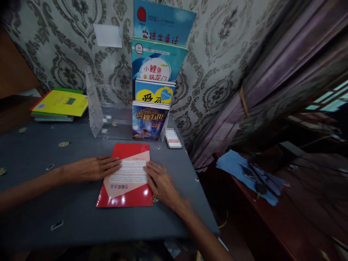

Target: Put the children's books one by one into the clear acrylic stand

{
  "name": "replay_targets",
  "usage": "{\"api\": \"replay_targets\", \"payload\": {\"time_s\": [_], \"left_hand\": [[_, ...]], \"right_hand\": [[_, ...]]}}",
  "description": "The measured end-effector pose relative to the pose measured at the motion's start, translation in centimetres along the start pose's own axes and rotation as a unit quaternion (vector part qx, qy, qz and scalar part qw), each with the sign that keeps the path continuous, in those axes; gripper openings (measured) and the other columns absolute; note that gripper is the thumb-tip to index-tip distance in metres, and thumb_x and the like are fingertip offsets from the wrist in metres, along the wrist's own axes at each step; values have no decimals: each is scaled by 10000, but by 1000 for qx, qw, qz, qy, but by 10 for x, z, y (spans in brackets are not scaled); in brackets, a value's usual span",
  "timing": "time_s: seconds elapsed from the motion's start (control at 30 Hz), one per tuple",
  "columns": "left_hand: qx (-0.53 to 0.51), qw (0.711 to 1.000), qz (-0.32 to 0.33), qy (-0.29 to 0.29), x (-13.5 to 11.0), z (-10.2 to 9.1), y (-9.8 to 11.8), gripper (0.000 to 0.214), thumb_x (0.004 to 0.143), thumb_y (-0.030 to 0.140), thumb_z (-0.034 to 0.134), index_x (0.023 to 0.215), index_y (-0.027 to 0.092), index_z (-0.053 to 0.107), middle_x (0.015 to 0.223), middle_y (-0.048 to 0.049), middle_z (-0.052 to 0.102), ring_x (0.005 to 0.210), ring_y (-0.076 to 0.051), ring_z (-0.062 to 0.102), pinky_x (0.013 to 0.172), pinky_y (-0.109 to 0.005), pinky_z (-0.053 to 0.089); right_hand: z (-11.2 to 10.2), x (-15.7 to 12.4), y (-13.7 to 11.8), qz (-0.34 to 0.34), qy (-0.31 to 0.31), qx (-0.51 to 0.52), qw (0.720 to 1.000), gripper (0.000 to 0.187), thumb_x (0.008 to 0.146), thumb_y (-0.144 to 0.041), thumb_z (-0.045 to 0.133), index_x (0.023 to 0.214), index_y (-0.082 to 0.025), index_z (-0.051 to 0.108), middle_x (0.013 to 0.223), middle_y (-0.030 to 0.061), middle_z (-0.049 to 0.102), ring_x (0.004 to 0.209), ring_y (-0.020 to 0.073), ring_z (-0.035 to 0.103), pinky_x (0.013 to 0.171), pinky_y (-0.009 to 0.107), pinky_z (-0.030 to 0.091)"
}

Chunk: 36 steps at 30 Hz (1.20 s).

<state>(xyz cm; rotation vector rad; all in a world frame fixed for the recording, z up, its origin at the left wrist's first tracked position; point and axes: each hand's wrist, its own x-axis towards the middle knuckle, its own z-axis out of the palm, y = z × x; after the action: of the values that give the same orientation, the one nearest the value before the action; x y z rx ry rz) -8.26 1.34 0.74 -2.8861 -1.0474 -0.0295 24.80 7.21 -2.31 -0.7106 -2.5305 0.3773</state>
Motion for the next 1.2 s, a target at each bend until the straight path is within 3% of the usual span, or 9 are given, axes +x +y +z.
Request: {"api": "replay_targets", "payload": {"time_s": [0.13,0.23,0.37,0.47,0.6,0.73,0.87,1.03,1.2], "left_hand": [[-60,997,-30,33,-7,7,-1,605,958,68,476,1533,239,401,1531,-124,501,1458,-233,419,1206,-401,365],[-106,986,-62,114,-8,17,-2,566,997,147,449,1550,251,382,1531,-112,504,1437,-231,453,1175,-418,420],[-146,959,-97,222,-3,32,-2,456,1044,236,390,1492,262,476,1432,-91,613,1377,-236,530,1144,-452,459],[-171,938,-130,271,1,36,1,419,1045,287,414,1448,256,522,1406,-99,633,1332,-248,575,1133,-459,467],[-216,908,-179,310,4,28,4,439,1016,379,471,1435,253,512,1416,-108,619,1282,-274,611,1063,-435,522],[-240,881,-228,339,11,15,5,399,1034,406,400,1372,236,527,1331,-110,664,1225,-285,638,1022,-431,536],[-227,834,-294,409,23,4,1,344,1048,381,371,1316,217,511,1190,-102,699,1089,-243,680,952,-394,557],[-248,774,-379,442,32,-3,-9,357,1034,453,370,1240,192,500,969,-66,673,887,-222,668,830,-365,563],[-245,764,-408,435,35,1,-15,343,1020,472,346,1143,201,516,883,-40,655,770,-206,637,809,-349,534]], "right_hand": [[-4,-3,13,-22,-14,34,999,518,917,-54,418,1386,-189,593,1429,144,612,1368,247,549,1130,544,469],[-7,-4,20,-36,-18,66,997,627,857,3,394,1420,-217,561,1433,123,612,1377,224,540,1133,542,464],[-8,0,22,-32,-7,92,995,524,922,-83,480,1415,-242,564,1403,131,634,1342,243,573,1088,516,507],[-8,5,20,-43,43,103,993,434,964,-181,535,1390,-253,575,1354,141,665,1289,261,612,1048,506,532],[-11,17,14,-57,114,119,985,383,983,-243,530,1364,-266,572,1277,125,697,1208,265,645,995,491,555],[-11,36,4,-35,163,110,980,339,1025,-235,404,1324,-243,564,1233,114,693,1162,242,651,1002,456,542],[-4,60,-6,18,213,104,971,279,1044,-259,370,1240,-231,566,1135,104,705,1059,226,675,945,390,556],[3,91,-14,35,263,106,958,234,1048,-276,369,1208,-207,525,1060,98,699,972,225,671,853,364,553],[13,101,-11,43,299,109,947,201,1042,-269,374,1157,-209,528,993,71,693,863,207,650,784,331,525]]}}
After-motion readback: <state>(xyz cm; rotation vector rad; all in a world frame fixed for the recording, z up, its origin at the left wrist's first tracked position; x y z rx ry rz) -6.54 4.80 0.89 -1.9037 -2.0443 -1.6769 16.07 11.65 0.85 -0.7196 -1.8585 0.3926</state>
